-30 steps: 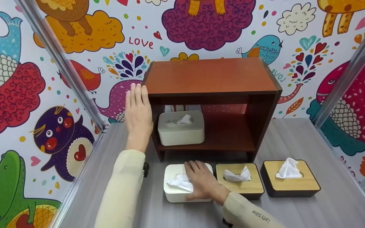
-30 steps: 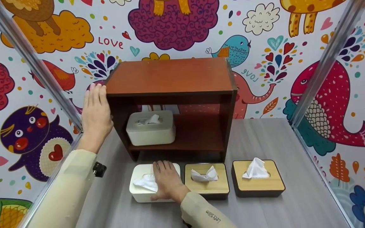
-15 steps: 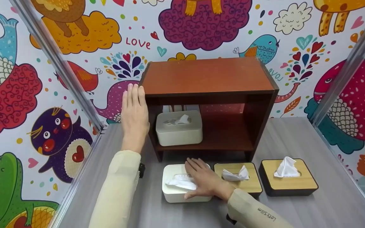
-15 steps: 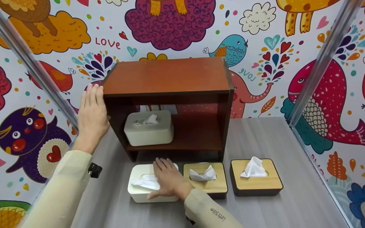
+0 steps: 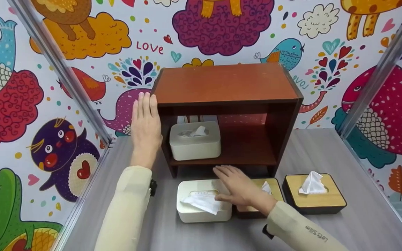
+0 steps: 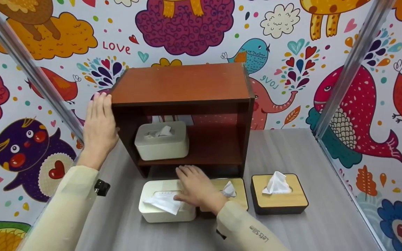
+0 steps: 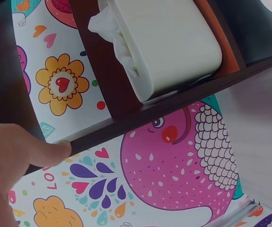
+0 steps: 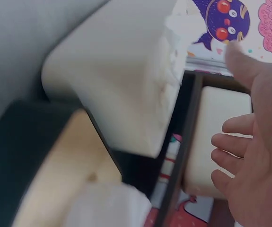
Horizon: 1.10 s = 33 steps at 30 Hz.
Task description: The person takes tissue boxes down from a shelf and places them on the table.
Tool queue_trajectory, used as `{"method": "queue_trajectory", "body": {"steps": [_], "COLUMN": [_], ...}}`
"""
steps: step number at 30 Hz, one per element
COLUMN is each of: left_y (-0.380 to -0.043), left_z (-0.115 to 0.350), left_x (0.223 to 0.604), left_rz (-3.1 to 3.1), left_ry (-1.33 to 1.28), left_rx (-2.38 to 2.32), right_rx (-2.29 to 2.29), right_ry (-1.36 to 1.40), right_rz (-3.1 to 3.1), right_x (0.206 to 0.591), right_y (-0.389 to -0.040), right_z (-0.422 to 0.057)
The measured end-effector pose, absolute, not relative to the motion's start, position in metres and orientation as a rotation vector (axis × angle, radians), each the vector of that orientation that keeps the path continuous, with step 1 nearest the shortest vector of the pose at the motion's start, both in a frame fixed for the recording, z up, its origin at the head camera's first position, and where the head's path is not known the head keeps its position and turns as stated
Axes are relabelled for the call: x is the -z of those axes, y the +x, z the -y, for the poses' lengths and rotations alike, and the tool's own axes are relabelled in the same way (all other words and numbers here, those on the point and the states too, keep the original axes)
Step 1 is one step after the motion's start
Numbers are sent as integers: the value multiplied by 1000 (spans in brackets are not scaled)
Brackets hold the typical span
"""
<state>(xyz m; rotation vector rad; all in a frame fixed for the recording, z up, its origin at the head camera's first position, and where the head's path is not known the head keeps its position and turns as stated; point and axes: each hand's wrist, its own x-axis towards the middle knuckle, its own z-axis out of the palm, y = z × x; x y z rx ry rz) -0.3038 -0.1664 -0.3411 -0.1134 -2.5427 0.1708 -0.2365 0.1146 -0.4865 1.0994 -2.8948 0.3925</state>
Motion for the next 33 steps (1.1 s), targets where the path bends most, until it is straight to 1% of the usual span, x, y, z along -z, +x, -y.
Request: {"method": "queue_trajectory", "body": {"steps": [12, 21, 24, 27, 30, 33], "left_y": [-302, -297, -295, -293, -291, -291], "left_z": [169, 165, 164, 160, 156, 150], "left_x": [351, 375, 388, 402, 415, 424], "left_rz": [2492, 2314, 2212, 2157, 2222, 2365], "left_ry": [-131, -176, -266, -412, -521, -555], "left_rx": [-124, -9, -29, -20, -21, -33], "right_rx": [-370, -372, -361, -346, -337, -323], "right_ry": [909, 703, 646, 589, 523, 427], "right_rz": [2764, 2810, 2829, 2877, 2936, 2993], "right_x": [450, 418, 408, 401, 394, 384], "right_y": [-240, -238, -236, -235, -235, -237], "right_z": [-176, -219, -236, -254, -272, -286]}}
